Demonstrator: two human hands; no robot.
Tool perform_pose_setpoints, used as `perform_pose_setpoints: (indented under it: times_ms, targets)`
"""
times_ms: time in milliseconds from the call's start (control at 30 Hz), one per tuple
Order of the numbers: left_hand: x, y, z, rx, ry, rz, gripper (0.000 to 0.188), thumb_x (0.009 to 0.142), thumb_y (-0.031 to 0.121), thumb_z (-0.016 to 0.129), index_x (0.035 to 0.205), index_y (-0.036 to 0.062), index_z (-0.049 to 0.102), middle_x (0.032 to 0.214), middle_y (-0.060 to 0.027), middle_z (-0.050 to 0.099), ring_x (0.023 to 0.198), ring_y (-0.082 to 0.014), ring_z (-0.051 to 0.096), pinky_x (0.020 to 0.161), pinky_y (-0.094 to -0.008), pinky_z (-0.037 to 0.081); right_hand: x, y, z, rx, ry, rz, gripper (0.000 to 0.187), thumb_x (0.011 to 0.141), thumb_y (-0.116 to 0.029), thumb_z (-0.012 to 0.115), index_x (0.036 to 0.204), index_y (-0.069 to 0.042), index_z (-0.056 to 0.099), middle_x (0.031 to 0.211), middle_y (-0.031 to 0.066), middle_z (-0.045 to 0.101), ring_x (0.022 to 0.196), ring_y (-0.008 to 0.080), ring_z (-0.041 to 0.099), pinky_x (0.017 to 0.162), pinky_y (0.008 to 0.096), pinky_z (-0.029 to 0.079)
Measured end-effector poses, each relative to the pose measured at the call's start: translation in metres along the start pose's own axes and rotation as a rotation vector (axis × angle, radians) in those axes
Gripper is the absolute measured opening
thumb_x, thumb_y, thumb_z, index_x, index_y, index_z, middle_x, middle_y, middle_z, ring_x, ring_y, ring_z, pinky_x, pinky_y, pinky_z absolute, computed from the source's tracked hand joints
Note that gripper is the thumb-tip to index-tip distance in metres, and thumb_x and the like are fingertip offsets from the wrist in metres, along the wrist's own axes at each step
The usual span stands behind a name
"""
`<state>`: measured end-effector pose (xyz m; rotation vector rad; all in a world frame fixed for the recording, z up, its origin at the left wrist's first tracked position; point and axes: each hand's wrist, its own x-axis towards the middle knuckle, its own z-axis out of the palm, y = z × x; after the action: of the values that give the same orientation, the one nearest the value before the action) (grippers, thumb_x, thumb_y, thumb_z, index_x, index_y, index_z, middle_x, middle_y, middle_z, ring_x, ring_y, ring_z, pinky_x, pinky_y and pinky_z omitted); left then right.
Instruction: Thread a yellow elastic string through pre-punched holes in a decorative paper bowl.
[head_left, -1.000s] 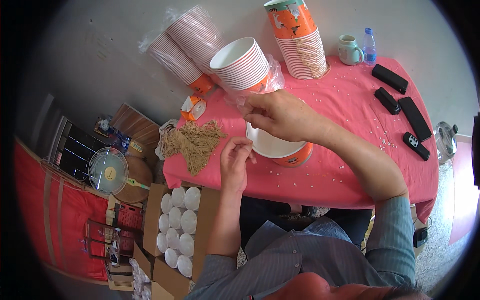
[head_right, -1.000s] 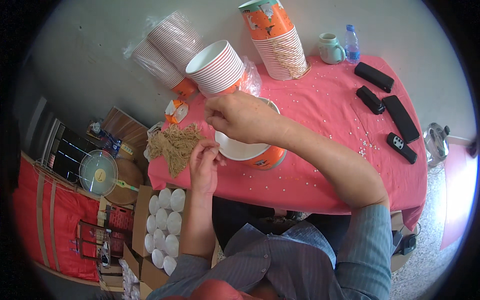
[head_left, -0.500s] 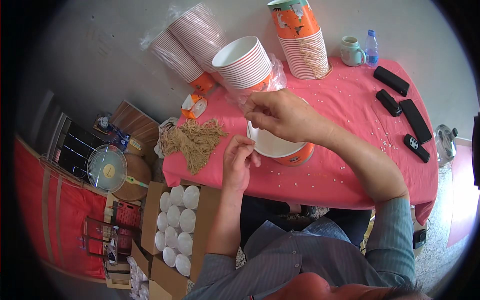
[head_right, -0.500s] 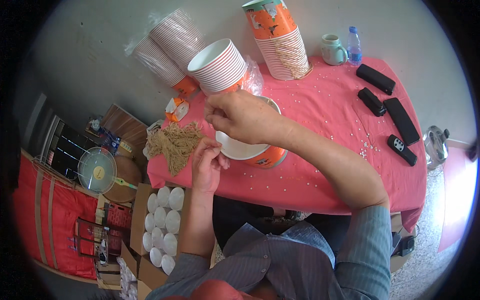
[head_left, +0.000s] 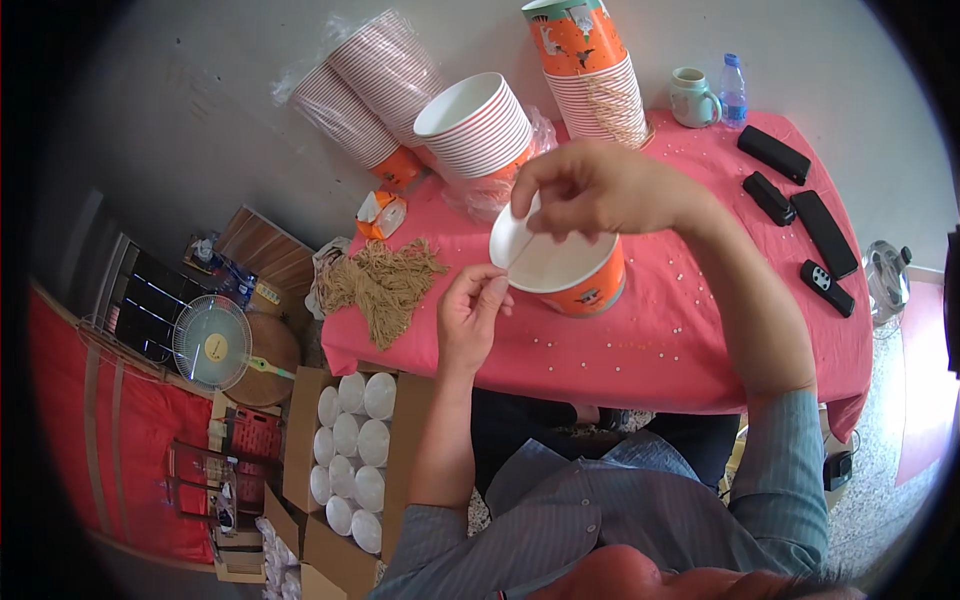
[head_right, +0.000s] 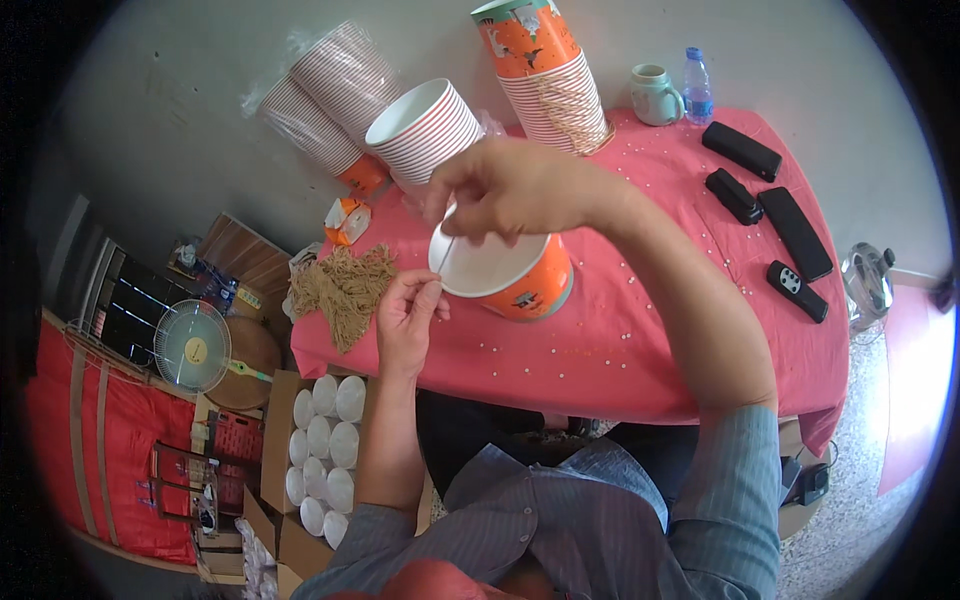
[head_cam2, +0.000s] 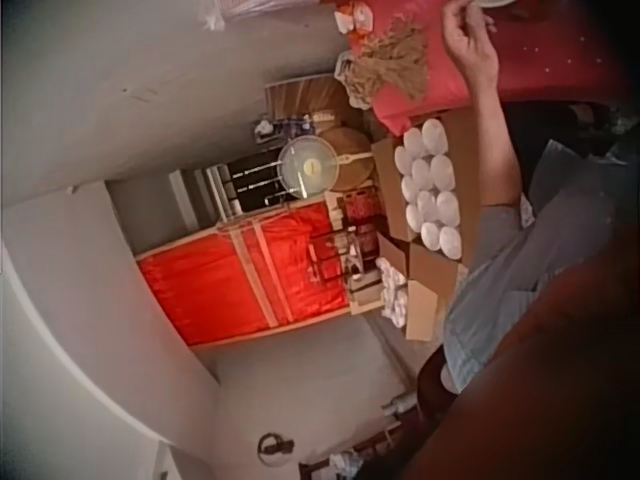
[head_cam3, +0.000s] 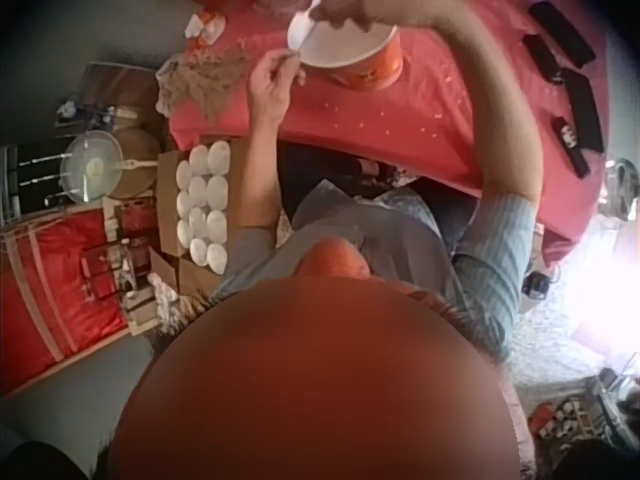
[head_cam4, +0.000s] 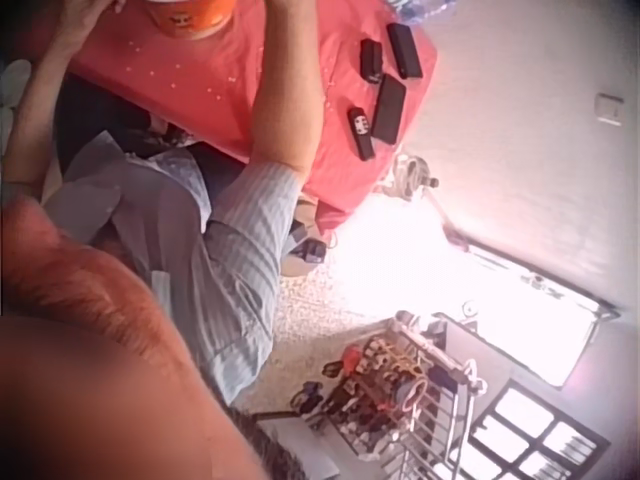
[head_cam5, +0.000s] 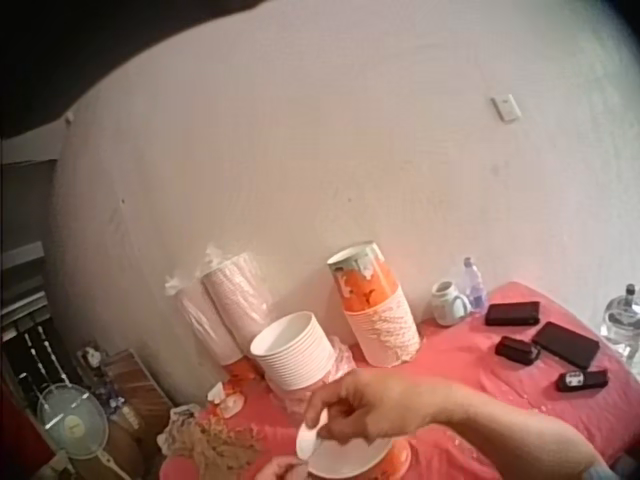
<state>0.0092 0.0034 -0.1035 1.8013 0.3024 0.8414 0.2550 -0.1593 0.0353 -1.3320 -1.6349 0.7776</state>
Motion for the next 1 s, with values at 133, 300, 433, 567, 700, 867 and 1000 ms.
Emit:
perform_pose_setpoints:
  times_ms: [133,300,433,567,700,867,1000]
  targets:
    - [0.001,-0.004,-0.007,0.04,0.083,0.02,0.016,0.113,0.017,0.066,0.119,0.0015,0.068,0.092,-0.0024,0.071,0.079,-0.0091,0.066,0.071,-0.0249,0.056,-0.004,0.004,-0.015,-0.235,0.128,0.015,0.013,0.101,-0.012,0.071,0.108,-0.003,0.077,0.077,-0.0004,0.07,0.074,0.0084,0.069,0.068,0.0277,0.056]
    - [-0.003,-0.012,-0.014,0.024,0.194,0.036,0.015,0.114,0.017,0.065,0.119,0.003,0.066,0.093,-0.0027,0.07,0.079,-0.0093,0.066,0.071,-0.0251,0.054,-0.006,0.011,-0.019,-0.485,-0.035,0.062,0.016,0.094,-0.018,0.078,0.088,-0.003,0.075,0.081,0.008,0.074,0.077,0.0171,0.071,0.073,0.0353,0.056]
    - [-0.009,-0.017,-0.017,0.028,0.277,0.083,0.013,0.114,0.015,0.063,0.118,0.0032,0.065,0.093,-0.0026,0.07,0.08,-0.0091,0.068,0.071,-0.0247,0.055,0.002,0.021,-0.006,-0.583,-0.137,0.121,0.016,0.092,-0.02,0.08,0.09,-0.004,0.078,0.086,0.0104,0.077,0.083,0.0229,0.074,0.078,0.0384,0.058]
    - [-0.015,-0.018,-0.022,0.083,0.334,0.111,0.011,0.113,0.012,0.063,0.119,0.003,0.065,0.094,-0.0021,0.069,0.081,-0.0096,0.068,0.072,-0.0251,0.055,0.014,0.038,0.011,-0.616,-0.237,0.15,0.017,0.09,-0.022,0.081,0.098,-0.007,0.082,0.099,0.011,0.082,0.096,0.0289,0.077,0.09,0.042,0.059]
    - [-0.026,-0.018,-0.029,0.261,0.391,0.172,0.01,0.11,0.007,0.066,0.118,0.0014,0.067,0.095,-0.0049,0.073,0.084,-0.012,0.071,0.074,-0.027,0.055,0.021,0.041,0.023,-0.602,-0.247,0.131,0.02,0.089,-0.02,0.081,0.106,-0.009,0.085,0.106,0.0089,0.083,0.104,0.0303,0.077,0.097,0.0425,0.058]
    - [-0.033,-0.01,-0.027,0.497,0.321,0.352,0.011,0.104,-0.001,0.068,0.116,0.0001,0.068,0.098,-0.0113,0.076,0.084,-0.0185,0.073,0.076,-0.0317,0.058,0.019,0.037,0.032,-0.586,-0.238,0.102,0.022,0.088,-0.018,0.083,0.108,-0.011,0.085,0.111,0.0079,0.083,0.109,0.0301,0.076,0.1,0.0423,0.058]
    - [-0.035,-0.008,-0.033,0.565,0.313,0.329,0.012,0.103,-0.003,0.068,0.114,0.0011,0.069,0.099,-0.0129,0.075,0.084,-0.0219,0.074,0.076,-0.033,0.058,0.02,0.028,0.047,-0.69,-0.241,0.094,0.022,0.087,-0.017,0.083,0.108,-0.012,0.085,0.112,0.0072,0.083,0.112,0.0295,0.074,0.101,0.0434,0.058]
